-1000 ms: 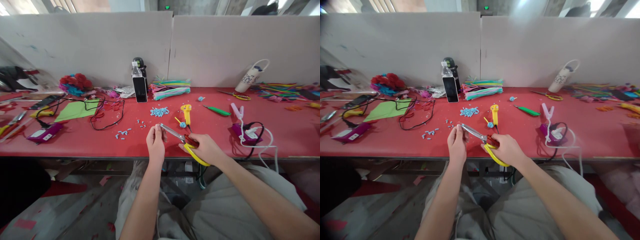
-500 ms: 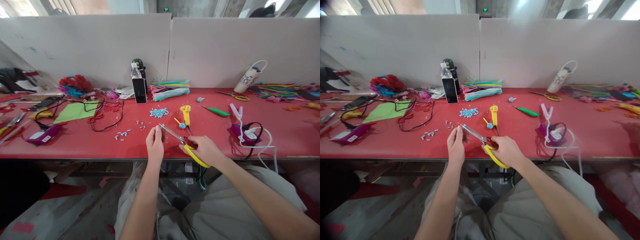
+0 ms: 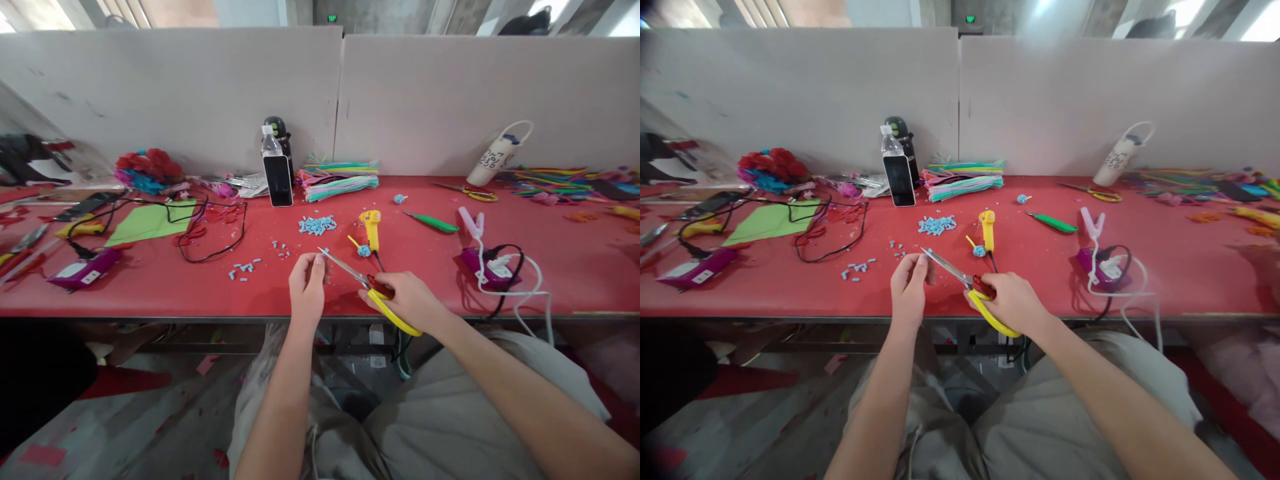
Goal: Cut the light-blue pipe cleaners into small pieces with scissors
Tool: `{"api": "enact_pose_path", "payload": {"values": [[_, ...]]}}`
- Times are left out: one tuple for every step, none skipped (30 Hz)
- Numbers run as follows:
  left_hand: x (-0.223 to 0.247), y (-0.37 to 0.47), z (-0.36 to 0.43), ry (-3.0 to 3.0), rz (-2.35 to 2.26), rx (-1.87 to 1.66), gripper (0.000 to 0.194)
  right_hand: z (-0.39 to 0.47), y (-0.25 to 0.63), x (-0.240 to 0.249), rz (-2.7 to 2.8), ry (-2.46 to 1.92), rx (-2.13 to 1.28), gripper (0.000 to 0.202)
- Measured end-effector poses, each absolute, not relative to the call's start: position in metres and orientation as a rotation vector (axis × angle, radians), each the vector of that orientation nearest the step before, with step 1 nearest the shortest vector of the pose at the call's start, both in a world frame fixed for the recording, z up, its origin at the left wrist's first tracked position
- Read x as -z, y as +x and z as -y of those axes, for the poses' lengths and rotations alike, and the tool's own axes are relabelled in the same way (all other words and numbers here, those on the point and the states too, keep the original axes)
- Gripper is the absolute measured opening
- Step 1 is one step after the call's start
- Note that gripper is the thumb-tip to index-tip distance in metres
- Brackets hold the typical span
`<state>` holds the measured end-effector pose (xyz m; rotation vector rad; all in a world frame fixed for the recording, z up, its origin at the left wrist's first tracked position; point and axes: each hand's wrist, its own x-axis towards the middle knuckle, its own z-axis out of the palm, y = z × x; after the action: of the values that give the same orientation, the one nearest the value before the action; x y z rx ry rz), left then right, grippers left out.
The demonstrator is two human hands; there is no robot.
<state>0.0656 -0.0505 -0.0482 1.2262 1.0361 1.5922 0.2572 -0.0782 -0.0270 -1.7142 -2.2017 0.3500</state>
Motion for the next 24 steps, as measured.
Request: {"api": "enact_pose_path", "payload": {"values": [[0.0481,0.0652,0.0506,1.235,-1.040,-1.593,0.026,0.0785,0.2572,0.0275,2.195,-1.712,-0.352,0.037],[0.0481,0.0649,0.0506,1.241,-1.041,-1.595,0.026,0.0789,0.2572,0.0279,2.186,-1.712,-0.355,0.037],[0.0481,0.0646,0.0506,1.245,-1.040,-1.598,0.026,0.0792,0.2571,0.0282,2.178,-1.713,-0.361,0.037],[0.0482,0.0645,0.0505,1.247,-1.038,-1.602,0.025,0.0795,0.2570,0.0283,2.170,-1.714,-0.368,0.037],[0.0483,0.0645,0.0504,1.248,-1.037,-1.605,0.025,0.0798,0.2569,0.0284,2.163,-1.715,-0.376,0.037],[0.0486,0.0646,0.0503,1.246,-1.035,-1.609,0.025,0.0800,0.2567,0.0285,2.161,-1.715,-0.385,0.037],[0.0490,0.0647,0.0501,1.243,-1.033,-1.612,0.025,0.0801,0.2565,0.0285,2.159,-1.715,-0.394,0.037],[0.0494,0.0649,0.0499,1.237,-1.032,-1.614,0.025,0.0802,0.2562,0.0286,2.157,-1.716,-0.400,0.037],[0.0499,0.0652,0.0496,1.227,-1.029,-1.616,0.026,0.0803,0.2560,0.0287,2.156,-1.717,-0.407,0.037],[0.0505,0.0655,0.0493,1.215,-1.025,-1.619,0.025,0.0803,0.2558,0.0288,2.155,-1.716,-0.414,0.037],[0.0510,0.0657,0.0491,1.201,-1.019,-1.624,0.025,0.0803,0.2556,0.0291,2.154,-1.716,-0.420,0.037],[0.0515,0.0660,0.0489,1.185,-1.013,-1.631,0.025,0.0804,0.2555,0.0294,2.153,-1.715,-0.425,0.037],[0.0520,0.0662,0.0487,1.172,-1.007,-1.639,0.024,0.0804,0.2554,0.0299,2.152,-1.714,-0.428,0.036],[0.0524,0.0664,0.0485,1.162,-1.004,-1.648,0.024,0.0804,0.2555,0.0304,2.152,-1.712,-0.431,0.036],[0.0527,0.0665,0.0484,1.156,-1.002,-1.654,0.024,0.0804,0.2556,0.0309,2.153,-1.710,-0.434,0.036],[0.0530,0.0666,0.0482,1.154,-1.001,-1.660,0.024,0.0804,0.2557,0.0315,2.152,-1.708,-0.433,0.037],[0.0532,0.0667,0.0482,1.156,-1.000,-1.662,0.025,0.0803,0.2559,0.0320,2.151,-1.705,-0.432,0.037],[0.0535,0.0667,0.0481,1.159,-0.997,-1.663,0.025,0.0803,0.2561,0.0324,2.151,-1.702,-0.433,0.037],[0.0537,0.0666,0.0481,1.162,-0.994,-1.663,0.025,0.0803,0.2562,0.0327,2.150,-1.699,-0.436,0.037],[0.0538,0.0665,0.0481,1.165,-0.991,-1.661,0.025,0.0802,0.2563,0.0329,2.148,-1.698,-0.439,0.037],[0.0539,0.0664,0.0480,1.170,-0.989,-1.657,0.025,0.0801,0.2563,0.0330,2.146,-1.700,-0.444,0.037],[0.0539,0.0662,0.0480,1.176,-0.989,-1.653,0.025,0.0799,0.2563,0.0330,2.145,-1.702,-0.451,0.037],[0.0538,0.0660,0.0480,1.184,-0.988,-1.651,0.024,0.0796,0.2562,0.0330,2.145,-1.704,-0.457,0.037],[0.0536,0.0658,0.0480,1.192,-0.987,-1.651,0.024,0.0794,0.2560,0.0329,2.145,-1.707,-0.460,0.037]]}}
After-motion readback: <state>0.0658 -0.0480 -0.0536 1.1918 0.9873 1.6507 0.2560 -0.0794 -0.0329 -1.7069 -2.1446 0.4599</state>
